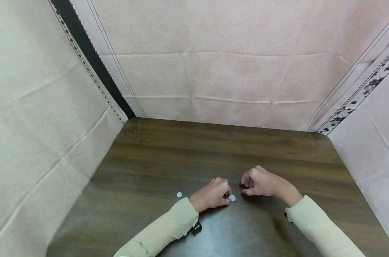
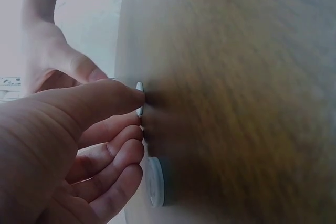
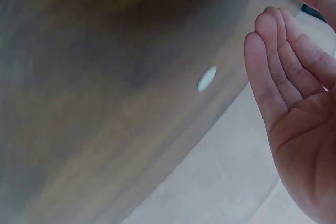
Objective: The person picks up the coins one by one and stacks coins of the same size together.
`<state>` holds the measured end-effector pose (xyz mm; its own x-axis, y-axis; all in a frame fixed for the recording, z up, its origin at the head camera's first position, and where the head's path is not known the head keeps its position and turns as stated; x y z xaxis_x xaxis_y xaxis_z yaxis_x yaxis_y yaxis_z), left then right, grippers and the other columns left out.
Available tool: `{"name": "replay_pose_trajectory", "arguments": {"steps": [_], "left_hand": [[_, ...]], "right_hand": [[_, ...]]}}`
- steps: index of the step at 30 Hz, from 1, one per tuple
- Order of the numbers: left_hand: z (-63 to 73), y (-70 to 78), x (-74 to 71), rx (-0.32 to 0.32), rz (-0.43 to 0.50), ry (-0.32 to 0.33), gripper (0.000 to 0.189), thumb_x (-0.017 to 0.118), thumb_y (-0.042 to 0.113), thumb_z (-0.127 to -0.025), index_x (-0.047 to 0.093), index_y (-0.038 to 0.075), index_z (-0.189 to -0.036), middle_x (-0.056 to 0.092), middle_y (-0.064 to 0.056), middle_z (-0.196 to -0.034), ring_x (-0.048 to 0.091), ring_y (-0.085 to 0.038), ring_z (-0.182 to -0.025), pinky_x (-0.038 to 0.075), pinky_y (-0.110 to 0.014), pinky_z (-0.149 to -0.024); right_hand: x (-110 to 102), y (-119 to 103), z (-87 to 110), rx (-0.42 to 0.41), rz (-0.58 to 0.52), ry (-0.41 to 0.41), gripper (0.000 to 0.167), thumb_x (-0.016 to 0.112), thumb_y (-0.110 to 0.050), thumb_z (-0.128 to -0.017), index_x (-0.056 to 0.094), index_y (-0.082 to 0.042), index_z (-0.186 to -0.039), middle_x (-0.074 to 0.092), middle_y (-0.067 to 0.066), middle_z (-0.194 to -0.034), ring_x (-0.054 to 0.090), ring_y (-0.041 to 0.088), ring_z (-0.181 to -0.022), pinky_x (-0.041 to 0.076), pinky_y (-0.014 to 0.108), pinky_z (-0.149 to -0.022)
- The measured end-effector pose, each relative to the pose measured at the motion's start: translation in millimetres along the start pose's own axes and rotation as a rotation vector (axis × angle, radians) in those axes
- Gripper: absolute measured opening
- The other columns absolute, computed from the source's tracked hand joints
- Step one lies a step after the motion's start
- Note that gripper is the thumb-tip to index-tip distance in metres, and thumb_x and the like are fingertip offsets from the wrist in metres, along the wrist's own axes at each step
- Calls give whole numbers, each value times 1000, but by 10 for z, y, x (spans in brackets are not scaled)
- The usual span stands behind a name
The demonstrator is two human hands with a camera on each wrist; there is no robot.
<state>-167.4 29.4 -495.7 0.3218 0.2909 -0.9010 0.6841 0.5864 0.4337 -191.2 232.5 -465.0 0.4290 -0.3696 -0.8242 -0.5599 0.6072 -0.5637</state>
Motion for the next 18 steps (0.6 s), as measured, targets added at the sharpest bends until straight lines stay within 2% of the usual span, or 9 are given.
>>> {"name": "replay_pose_trajectory", "arguments": {"steps": [8,12,18], "left_hand": [[8,-7,0,-4,5,-10,3,82,14,-94,82,11,-93,59,7,-84,50,-5,-73,43,-15,-64],[15,-2,-5,-2,0,-4,7,81,14,-95,79,13,-88,57,7,-82,49,-5,-72,42,-16,-63],[19,3,-8,-5,10,-7,8,81,14,-95,79,13,-88,56,7,-81,49,-5,-71,42,-16,-62]], "right_hand": [[-262,182,41,59,94,52,16,85,-7,-89,77,0,-101,73,2,-91,66,9,-79,58,28,-71],[-327,276,31,96,110,65,14,84,-5,-89,76,-1,-100,72,0,-89,66,8,-79,58,29,-71],[-362,363,-4,119,121,63,12,83,-2,-88,75,0,-98,70,2,-87,65,11,-78,58,30,-69]]}}
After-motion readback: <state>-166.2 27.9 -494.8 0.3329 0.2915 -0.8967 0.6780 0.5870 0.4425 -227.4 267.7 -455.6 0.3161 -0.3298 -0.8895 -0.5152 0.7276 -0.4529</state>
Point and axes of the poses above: each hand's wrist, its own z-axis away from the middle knuckle, its own x-axis out of the palm, y = z × x, the point moved 3 cm from there along -z, towards the middle knuckle
